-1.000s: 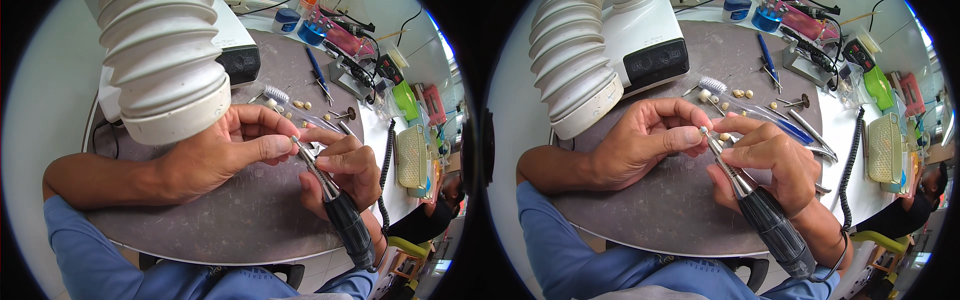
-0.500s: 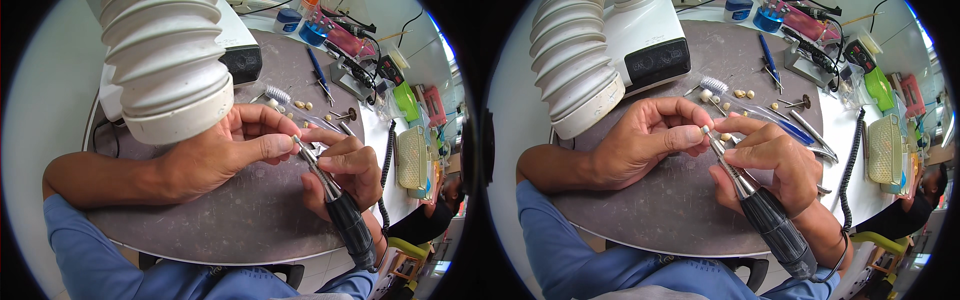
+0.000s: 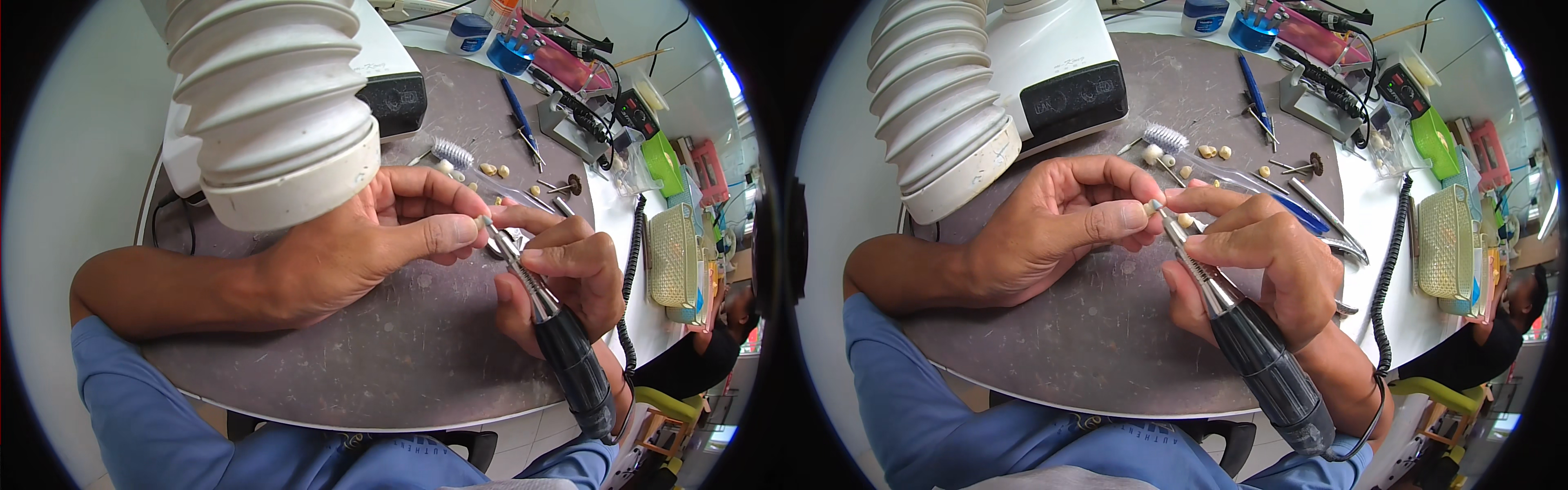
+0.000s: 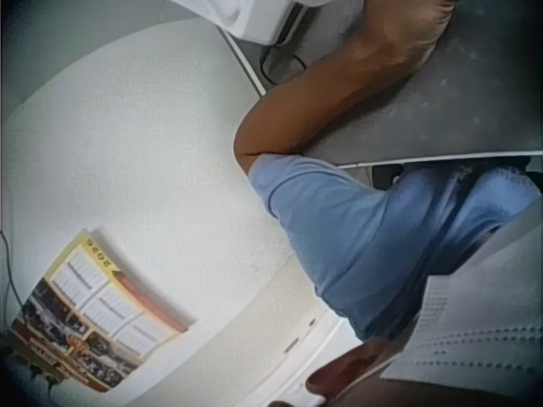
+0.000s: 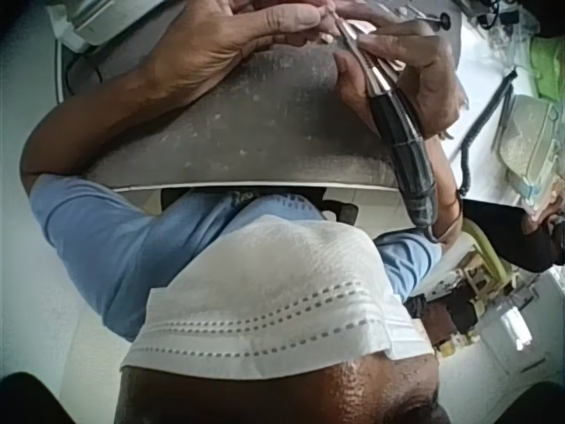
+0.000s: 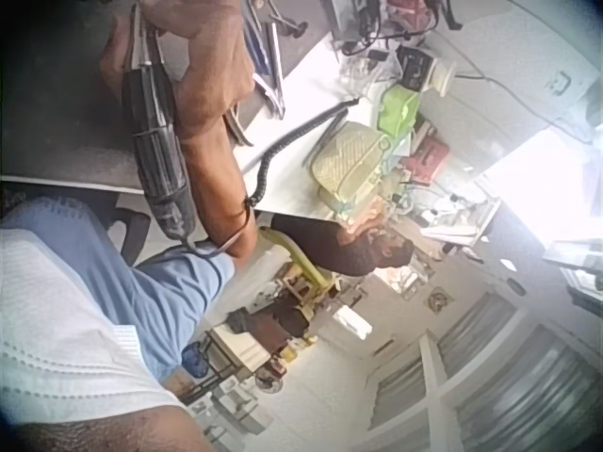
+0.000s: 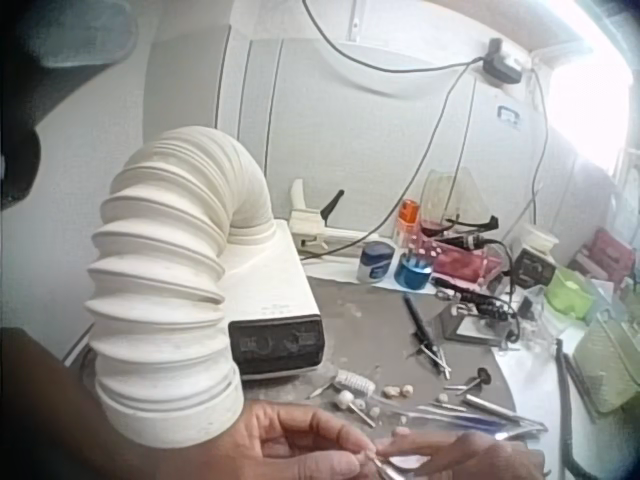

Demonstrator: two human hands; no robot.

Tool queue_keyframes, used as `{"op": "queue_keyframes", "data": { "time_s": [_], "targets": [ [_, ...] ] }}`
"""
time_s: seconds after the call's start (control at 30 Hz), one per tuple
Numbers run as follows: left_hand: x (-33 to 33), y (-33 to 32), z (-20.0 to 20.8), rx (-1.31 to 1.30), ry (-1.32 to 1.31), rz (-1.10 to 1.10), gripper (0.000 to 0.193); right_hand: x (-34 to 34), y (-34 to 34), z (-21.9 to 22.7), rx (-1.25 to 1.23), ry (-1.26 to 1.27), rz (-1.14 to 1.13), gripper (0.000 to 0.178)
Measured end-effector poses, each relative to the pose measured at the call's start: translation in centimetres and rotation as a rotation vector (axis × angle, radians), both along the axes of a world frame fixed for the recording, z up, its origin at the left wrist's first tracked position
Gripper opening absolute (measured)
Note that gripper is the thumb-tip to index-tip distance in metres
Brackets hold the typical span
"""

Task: The person uses a rotary tool with various polishing attachments to smooth the surface of dental crowns and uses pliers to hold or adjust metal components.

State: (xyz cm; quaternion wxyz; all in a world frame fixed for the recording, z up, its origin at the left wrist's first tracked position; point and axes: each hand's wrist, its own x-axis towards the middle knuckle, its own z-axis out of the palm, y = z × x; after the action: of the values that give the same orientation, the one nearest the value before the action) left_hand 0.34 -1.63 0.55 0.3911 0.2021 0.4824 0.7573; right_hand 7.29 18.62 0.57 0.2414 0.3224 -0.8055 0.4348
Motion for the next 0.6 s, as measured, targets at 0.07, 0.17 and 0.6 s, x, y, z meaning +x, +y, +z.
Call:
{"op": "queue_keyframes", "data": {
  "time_s": [0.07,0.17,0.6],
  "targets": [
    [-0.01,0.04,0.07,-0.007,0.001,-0.002,0.021,0.23,-0.08,0.13,-0.014,-0.011,-0.007,0.029],
    [-0.05,0.06,0.02,-0.003,0.001,-0.005,0.021,0.17,-0.07,0.17,-0.005,-0.01,-0.01,0.029],
    [-0.1,0.02,-0.2,-0.003,0.013,-0.001,0.02,-0.02,-0.05,0.15,0.017,0.003,-0.009,0.029]
  ]
}}
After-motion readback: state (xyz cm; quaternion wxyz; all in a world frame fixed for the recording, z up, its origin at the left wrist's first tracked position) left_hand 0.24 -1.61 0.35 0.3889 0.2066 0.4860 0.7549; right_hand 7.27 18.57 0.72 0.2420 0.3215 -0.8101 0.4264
